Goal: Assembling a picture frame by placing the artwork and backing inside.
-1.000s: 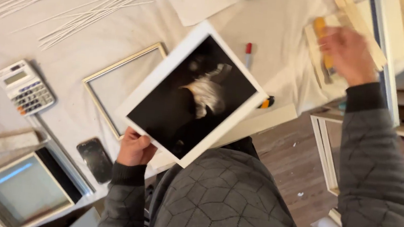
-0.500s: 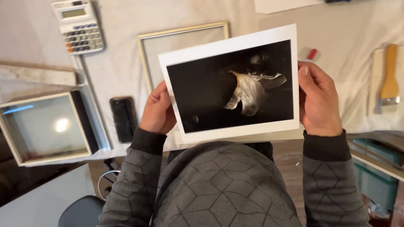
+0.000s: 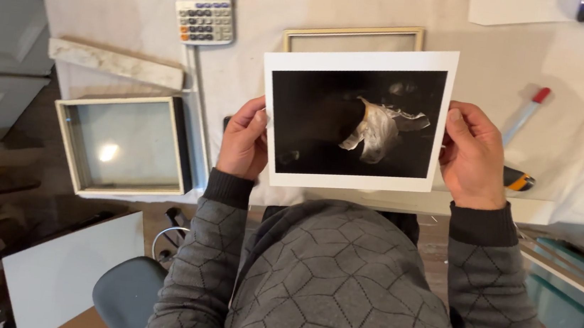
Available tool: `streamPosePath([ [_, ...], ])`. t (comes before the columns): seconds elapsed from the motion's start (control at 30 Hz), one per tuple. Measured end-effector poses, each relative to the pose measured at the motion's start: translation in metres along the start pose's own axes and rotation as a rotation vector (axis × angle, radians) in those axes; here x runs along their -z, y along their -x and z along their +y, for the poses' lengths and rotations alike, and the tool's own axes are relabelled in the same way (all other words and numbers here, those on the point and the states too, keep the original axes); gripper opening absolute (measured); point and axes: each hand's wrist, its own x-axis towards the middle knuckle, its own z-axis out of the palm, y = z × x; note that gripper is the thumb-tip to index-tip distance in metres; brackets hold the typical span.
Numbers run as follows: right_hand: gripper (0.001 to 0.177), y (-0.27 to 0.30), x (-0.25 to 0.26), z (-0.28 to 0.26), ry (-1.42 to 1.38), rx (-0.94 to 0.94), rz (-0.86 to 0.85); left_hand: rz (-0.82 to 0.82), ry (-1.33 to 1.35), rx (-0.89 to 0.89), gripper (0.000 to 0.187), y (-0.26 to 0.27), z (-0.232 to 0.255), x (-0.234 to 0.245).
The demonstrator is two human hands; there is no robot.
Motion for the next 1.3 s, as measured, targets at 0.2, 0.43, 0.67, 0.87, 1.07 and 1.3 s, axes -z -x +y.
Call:
streamPosePath([
  [0.2,0.019,-0.002,-0.016,0.012,0.039,-0.036,0.019,0.006,0.086,0.0,0.031,0.005,-0.002,0.04],
  [0.43,0.021,-0.005,-0.03,0.013,0.074,-0.047,0.04,0.071,0.063,0.044,0.019,0.002,0.021,0.029],
  [0.67,0.019,-0.008,-0.031,0.013,0.103,-0.045,0.047,0.125,-0.014,0.091,0.011,-0.004,0.022,0.035],
  [0.87,0.019,-0.015,-0.027,0.014,0.142,-0.035,0.077,0.162,-0.086,0.128,0.006,-0.012,0.023,0.028],
  [1.07,0.019,-0.026,-0.018,0.016,0.166,-0.001,0.077,0.163,-0.181,0.134,0.01,-0.021,0.029,0.02],
  [1.3,0.02,-0.035,-0.014,0.018,0.147,0.019,0.079,0.132,-0.192,0.121,0.011,-0.028,0.034,0.018],
])
